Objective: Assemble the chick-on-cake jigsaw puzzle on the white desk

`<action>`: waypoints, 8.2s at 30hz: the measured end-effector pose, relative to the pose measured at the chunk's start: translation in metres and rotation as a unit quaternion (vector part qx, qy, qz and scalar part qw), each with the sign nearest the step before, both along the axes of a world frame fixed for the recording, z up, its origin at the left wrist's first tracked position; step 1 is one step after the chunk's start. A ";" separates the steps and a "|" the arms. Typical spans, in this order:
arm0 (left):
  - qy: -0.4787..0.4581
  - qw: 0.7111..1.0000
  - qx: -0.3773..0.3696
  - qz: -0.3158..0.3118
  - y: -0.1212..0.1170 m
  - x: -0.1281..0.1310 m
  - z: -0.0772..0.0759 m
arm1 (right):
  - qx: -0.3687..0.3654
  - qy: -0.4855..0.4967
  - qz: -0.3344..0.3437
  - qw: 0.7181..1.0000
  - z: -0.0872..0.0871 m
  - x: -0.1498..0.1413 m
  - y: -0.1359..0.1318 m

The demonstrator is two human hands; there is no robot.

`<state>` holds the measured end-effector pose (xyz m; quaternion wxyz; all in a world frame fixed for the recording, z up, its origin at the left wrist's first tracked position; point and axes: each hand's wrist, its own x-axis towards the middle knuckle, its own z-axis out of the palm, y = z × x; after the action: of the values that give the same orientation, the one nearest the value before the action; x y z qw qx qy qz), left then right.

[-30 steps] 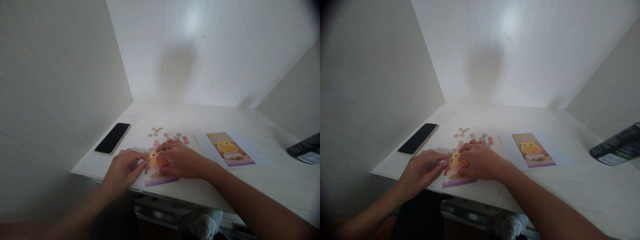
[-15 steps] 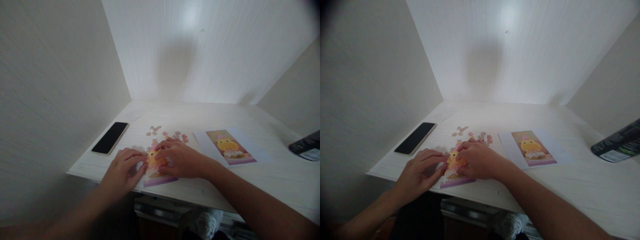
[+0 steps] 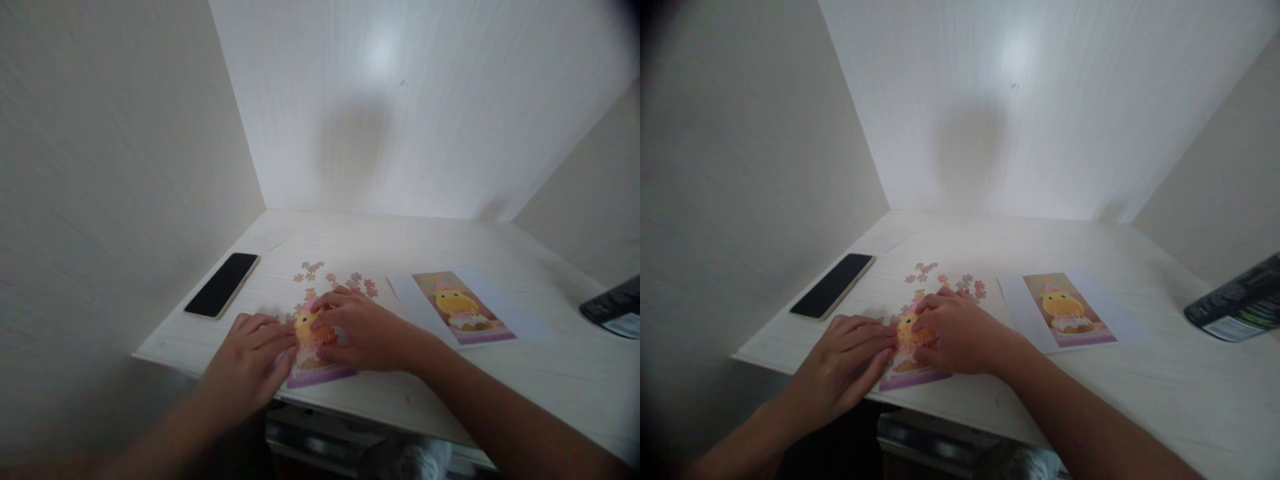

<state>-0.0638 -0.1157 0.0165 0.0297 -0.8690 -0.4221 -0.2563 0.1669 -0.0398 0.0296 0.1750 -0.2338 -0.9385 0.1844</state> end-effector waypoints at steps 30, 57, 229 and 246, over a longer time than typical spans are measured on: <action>0.032 0.999 0.027 -0.012 -0.015 -0.003 -0.008 | 0.095 -0.005 -0.203 0.975 -0.022 0.007 0.036; 0.095 0.994 0.046 -0.022 -0.016 -0.009 -0.017 | -0.191 0.068 -0.096 0.975 -0.007 0.012 0.028; 0.038 0.964 -0.223 -0.143 0.159 0.036 0.019 | 0.012 0.096 -0.252 0.963 -0.016 0.060 0.078; -0.188 0.878 -0.434 -0.076 0.050 -0.014 0.049 | -0.030 0.038 -0.031 0.998 0.009 0.010 0.013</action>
<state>-0.0779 -0.0652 0.0656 -0.4497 -0.7597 -0.4213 -0.2077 0.1770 -0.0272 0.0383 0.2086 -0.2606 -0.9176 0.2160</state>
